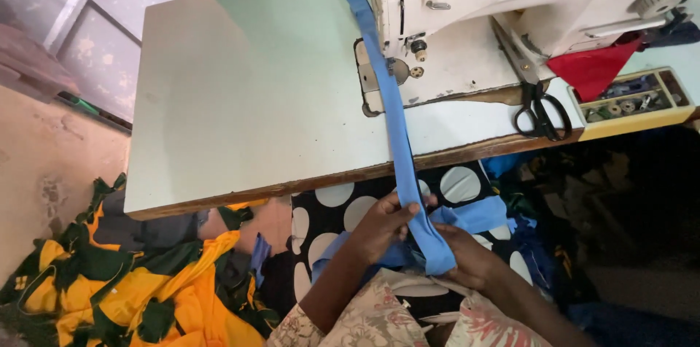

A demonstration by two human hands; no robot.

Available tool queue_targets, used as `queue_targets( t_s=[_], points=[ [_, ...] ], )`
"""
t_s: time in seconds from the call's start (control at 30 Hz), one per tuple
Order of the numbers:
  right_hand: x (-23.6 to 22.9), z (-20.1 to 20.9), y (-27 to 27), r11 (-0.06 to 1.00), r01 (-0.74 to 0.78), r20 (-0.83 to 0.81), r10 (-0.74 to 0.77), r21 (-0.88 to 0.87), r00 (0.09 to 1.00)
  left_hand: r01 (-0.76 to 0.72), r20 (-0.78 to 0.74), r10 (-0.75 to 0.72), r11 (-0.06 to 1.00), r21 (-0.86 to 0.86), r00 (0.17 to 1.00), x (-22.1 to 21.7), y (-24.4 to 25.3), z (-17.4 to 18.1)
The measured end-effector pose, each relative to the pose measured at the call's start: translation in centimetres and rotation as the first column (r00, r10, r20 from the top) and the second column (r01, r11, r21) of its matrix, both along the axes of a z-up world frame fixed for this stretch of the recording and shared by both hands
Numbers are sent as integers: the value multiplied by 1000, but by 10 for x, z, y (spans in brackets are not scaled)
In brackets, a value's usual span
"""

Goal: Manually folding and aligning a long blue fabric strip on a sewing machine table.

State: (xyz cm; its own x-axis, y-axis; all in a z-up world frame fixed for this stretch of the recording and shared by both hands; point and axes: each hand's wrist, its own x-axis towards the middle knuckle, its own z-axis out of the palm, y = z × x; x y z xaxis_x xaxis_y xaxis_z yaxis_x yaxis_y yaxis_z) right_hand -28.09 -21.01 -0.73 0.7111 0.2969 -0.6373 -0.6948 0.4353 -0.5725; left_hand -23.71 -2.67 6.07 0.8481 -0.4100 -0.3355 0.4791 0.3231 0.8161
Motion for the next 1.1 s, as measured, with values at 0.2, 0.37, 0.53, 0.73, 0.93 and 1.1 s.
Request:
queue_targets(
  t_s=[0.2,0.37,0.53,0.73,0.93,1.1],
  points=[
    [26,15,11,970,-68,251,127,-232,960,-1,58,-5,994,109,998,10,6,-84],
    [45,38,5,349,631,652,678,-692,340,40,72,-44,997,62,996,11,5,-88],
    [57,34,-1,485,560,690,684,-672,236,176,131,-193,975,135,972,33,24,-30],
    [67,52,6,586,594,771,631,-551,92,-89,197,20,934,347,980,131,31,6],
    [76,61,16,637,585,799,601,-502,30,-301,359,52,663,685,932,208,8,-2],
    [78,58,10,677,557,805,593,-481,-24,-352,344,145,652,672,928,205,13,12]
  ],
)
